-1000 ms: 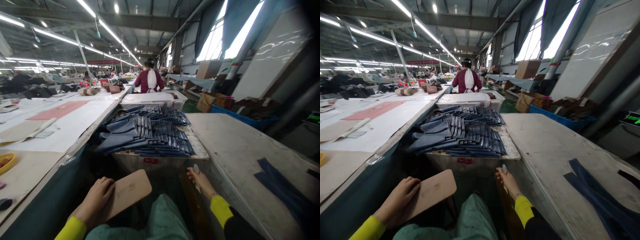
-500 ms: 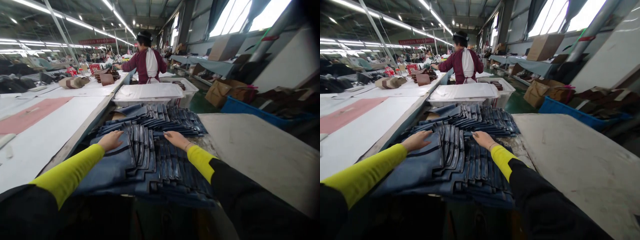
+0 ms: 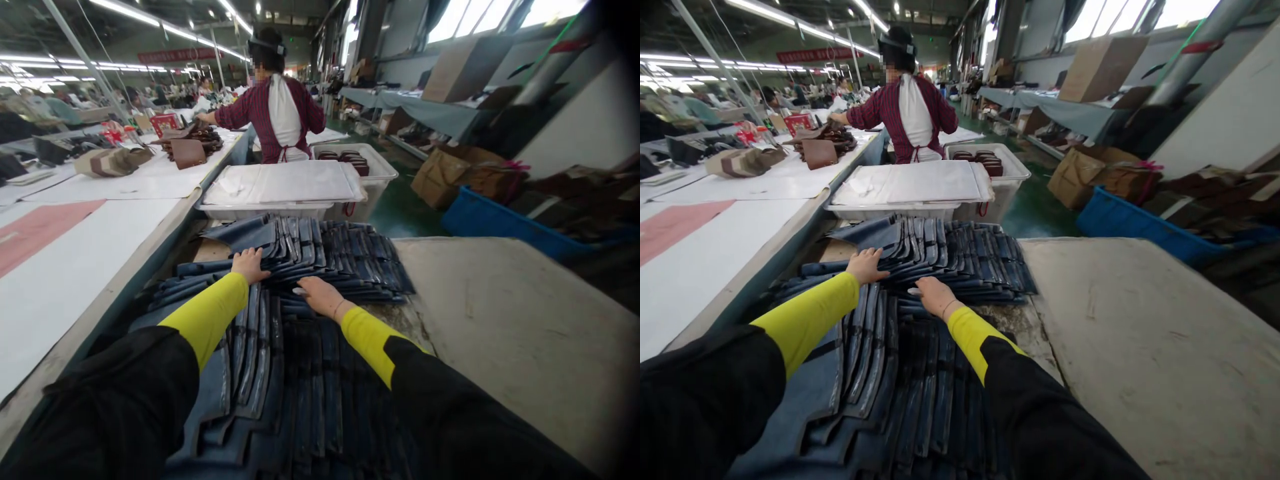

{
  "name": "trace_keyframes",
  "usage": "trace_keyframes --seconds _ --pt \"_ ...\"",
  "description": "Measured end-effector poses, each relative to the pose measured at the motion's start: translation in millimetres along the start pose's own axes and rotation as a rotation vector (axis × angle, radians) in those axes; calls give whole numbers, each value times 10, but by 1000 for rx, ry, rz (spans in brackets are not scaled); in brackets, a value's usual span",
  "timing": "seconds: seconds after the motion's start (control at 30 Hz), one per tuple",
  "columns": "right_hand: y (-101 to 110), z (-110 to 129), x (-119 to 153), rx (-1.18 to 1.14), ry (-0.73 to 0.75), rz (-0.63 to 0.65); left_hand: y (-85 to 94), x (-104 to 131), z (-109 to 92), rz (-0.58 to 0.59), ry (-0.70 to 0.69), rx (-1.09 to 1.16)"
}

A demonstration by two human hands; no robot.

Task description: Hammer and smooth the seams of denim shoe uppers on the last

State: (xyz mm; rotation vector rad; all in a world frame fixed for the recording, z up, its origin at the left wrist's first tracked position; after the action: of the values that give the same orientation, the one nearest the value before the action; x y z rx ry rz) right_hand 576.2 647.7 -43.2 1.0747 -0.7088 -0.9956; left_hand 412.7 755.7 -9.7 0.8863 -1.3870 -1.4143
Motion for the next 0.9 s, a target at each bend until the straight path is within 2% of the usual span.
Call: trace_keyframes --seconds 0.1,0.23,0.37,0.53,0.63,0.73,0.8,0.9 --pt "-87 -67 -136 18 40 -1 -239 -178 -208 40 -8 9" --pt "-170 -156 -211 30 28 6 -482 -308 -383 71 -29 26" --pt "-272 -231 -244 23 -16 46 -596 -318 -488 46 -66 28" --pt "-410 -241 -294 5 -53 87 -642 -323 -570 23 -86 5" --pt "-455 -243 -296 -7 -85 94 -584 -419 -538 33 -94 3" --pt "-473 -258 -274 -21 -109 98 -424 -571 -419 34 -88 1" --pt "-479 -268 -253 -32 -121 95 -253 -682 -305 19 -75 -6" --pt "-489 -273 -221 -47 -140 85 96 -854 -124 -29 -44 -25"
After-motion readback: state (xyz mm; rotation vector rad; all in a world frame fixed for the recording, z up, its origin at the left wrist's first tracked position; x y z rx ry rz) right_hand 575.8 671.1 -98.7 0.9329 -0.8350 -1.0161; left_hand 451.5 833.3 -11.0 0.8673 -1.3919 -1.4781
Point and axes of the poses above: each hand's wrist, its own x-axis away from the middle knuckle, its own y-axis out of the back of the hand, z = x × y, the point moved 5 cm from there along -x, towards the middle knuckle, and after that the axes turned 8 degrees about y, right-handed, at the moved point
